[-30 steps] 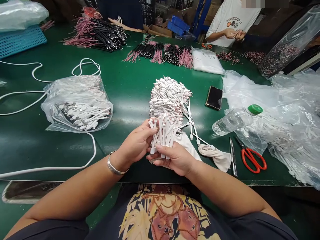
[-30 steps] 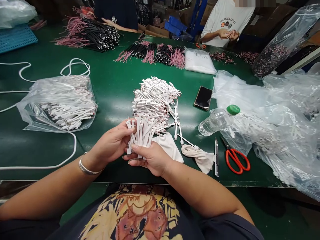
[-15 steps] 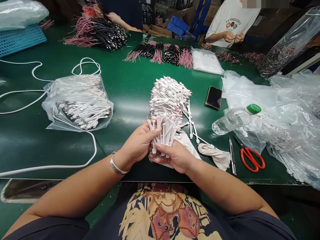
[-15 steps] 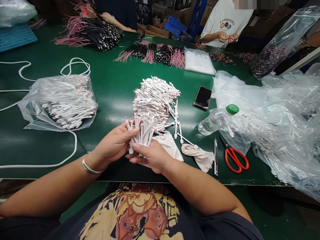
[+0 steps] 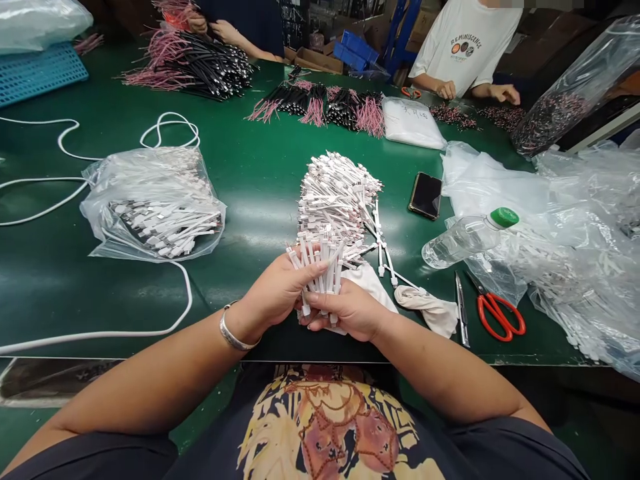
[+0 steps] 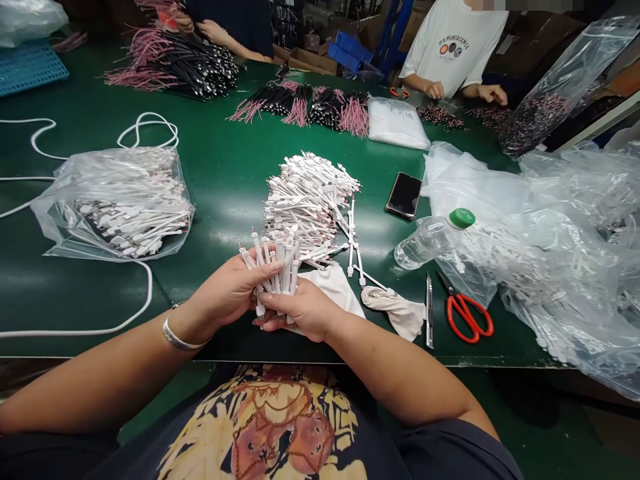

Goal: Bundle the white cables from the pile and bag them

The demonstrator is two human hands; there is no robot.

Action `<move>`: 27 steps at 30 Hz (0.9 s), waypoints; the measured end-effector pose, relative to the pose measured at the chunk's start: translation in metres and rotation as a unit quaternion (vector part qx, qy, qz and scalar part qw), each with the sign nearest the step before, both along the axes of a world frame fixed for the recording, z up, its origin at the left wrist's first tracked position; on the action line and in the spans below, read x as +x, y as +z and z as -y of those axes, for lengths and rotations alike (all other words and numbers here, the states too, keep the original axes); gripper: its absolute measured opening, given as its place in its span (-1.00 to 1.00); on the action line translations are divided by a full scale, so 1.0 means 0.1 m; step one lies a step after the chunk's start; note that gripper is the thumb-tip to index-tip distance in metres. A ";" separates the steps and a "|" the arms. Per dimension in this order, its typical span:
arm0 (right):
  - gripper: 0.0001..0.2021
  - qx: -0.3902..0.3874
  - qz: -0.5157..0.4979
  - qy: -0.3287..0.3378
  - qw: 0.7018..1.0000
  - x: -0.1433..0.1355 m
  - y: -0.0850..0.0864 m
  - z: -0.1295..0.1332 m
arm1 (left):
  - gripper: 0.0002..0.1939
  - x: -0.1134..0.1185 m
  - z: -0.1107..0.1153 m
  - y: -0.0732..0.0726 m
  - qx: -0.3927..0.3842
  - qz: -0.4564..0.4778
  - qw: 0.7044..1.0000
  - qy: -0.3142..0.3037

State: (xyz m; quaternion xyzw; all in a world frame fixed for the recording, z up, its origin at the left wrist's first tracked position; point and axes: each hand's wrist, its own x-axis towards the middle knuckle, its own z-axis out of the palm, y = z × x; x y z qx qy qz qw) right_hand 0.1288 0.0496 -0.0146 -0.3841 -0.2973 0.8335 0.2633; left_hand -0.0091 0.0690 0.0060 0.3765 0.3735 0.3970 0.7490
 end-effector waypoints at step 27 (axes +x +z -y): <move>-0.67 0.022 0.003 0.006 1.000 0.01 0.03 -0.02 | -0.64 0.06 0.05 0.04 0.000 0.008 0.999 0.040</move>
